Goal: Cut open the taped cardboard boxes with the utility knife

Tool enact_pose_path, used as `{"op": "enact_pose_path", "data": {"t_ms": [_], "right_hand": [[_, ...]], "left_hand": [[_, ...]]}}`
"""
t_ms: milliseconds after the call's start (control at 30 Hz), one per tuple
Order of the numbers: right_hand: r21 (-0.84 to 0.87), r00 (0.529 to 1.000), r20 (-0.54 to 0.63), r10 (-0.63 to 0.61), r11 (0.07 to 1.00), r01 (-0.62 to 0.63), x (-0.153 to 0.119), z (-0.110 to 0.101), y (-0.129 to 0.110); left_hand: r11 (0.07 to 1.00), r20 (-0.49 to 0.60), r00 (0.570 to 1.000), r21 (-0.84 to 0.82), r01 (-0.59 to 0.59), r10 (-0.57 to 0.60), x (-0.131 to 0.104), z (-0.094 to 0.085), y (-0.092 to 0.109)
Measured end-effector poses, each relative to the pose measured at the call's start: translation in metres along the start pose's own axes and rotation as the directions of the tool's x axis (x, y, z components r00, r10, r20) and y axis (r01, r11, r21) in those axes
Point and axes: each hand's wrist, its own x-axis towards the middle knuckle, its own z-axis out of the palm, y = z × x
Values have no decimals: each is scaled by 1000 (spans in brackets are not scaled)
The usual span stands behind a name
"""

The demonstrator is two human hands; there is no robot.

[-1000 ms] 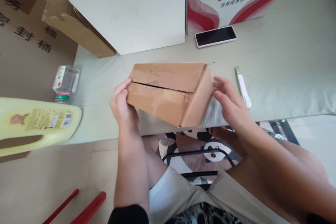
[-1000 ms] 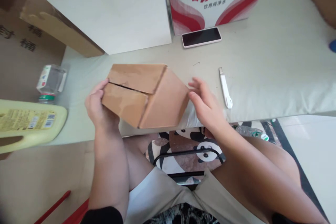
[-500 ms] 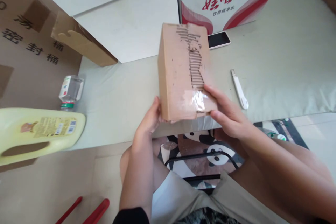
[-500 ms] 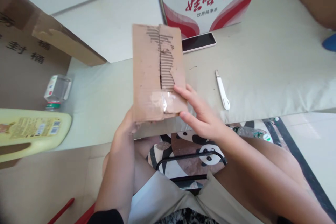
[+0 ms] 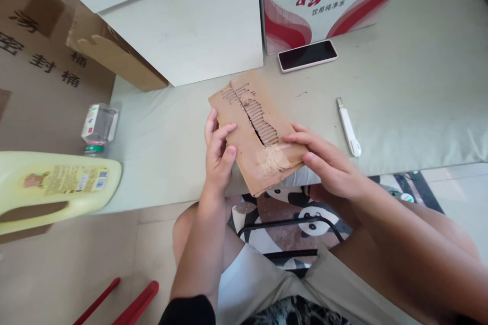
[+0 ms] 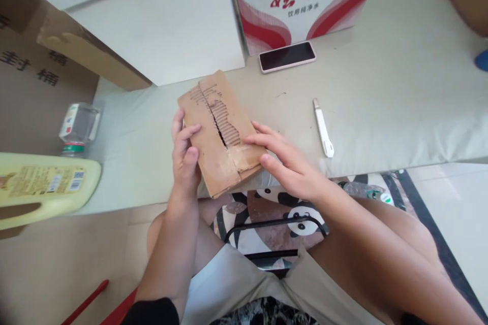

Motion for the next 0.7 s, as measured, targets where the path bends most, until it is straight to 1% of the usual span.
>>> {"op": "enact_pose_path", "data": {"t_ms": [33, 67, 100, 133, 167, 200, 233, 267, 300, 333, 367, 400, 433, 467, 500, 533, 567, 600, 633, 667, 700], "right_hand": [[-7, 999, -24, 30, 1000, -30, 1, -2, 0], [-43, 994, -76, 76, 996, -80, 3, -6, 0], [-117, 978, -159, 137, 981, -156, 6, -12, 1], [-221, 940, -275, 201, 938, -266, 8, -19, 2], [-333, 880, -399, 256, 854, -400, 11, -27, 4], [-427, 808, -507, 300, 727, -537, 13, -36, 6], [-484, 740, -579, 343, 586, -650, 15, -45, 9], [-518, 688, -607, 399, 459, -722, 16, -53, 13], [-546, 652, -607, 454, 357, -758, 17, -60, 18], [-577, 635, -587, 502, 291, -763, 16, -65, 23], [-609, 636, -557, 534, 258, -750, 16, -68, 28], [-633, 652, -531, 541, 259, -730, 15, -69, 34], [-640, 678, -511, 528, 293, -710, 15, -69, 38], [-619, 703, -501, 505, 359, -699, 14, -67, 41], [-563, 724, -494, 480, 457, -688, 14, -65, 43], [-471, 747, -484, 456, 584, -661, 14, -61, 42], [-338, 773, -466, 431, 720, -606, 14, -58, 39], [-174, 801, -439, 406, 837, -519, 15, -53, 33], [-1, 833, -408, 373, 912, -409, 15, -49, 25], [159, 866, -377, 327, 944, -288, 15, -45, 15], [285, 892, -351, 286, 940, -189, 15, -41, 4]], "left_hand": [[1000, 1, 1000, -3, -5, 5, -1, 0, 0], [1000, -3, 1000, -6, -5, 5, -1, 0, -1], [1000, -6, 1000, -3, -5, 5, -2, 0, -1], [1000, -9, 1000, 5, -5, 5, -2, 0, -1], [1000, -10, 1000, 13, -3, 3, -3, 0, -2], [1000, -11, 1000, 18, 2, -2, -3, 0, -2], [1000, -14, 1000, 18, 8, -8, -3, 0, -2], [1000, -17, 1000, 16, 15, -15, -3, 1, -2], [1000, -20, 1000, 15, 22, -22, -3, 1, -2], [999, -23, 999, 16, 28, -28, -3, 1, -1], [999, -26, 999, 17, 30, -30, -3, 2, -1], [999, -29, 999, 17, 28, -27, -3, 3, 0], [1000, -32, 999, 14, 21, -21, -2, 3, 0], [1000, -34, 999, 7, 13, -13, -2, 4, 1], [1000, -36, 999, -2, 7, -8, -1, 5, 2], [1000, -38, 999, -9, 5, -5, -1, 6, 2], [1000, -39, 999, -13, 8, -8, -1, 6, 3], [1000, -42, 999, -12, 16, -17, 0, 7, 4], [1000, -46, 999, -9, 29, -29, 0, 8, 5], [999, -53, 998, -5, 43, -43, 0, 8, 5], [998, -61, 997, -4, 55, -56, 0, 9, 6]]}}
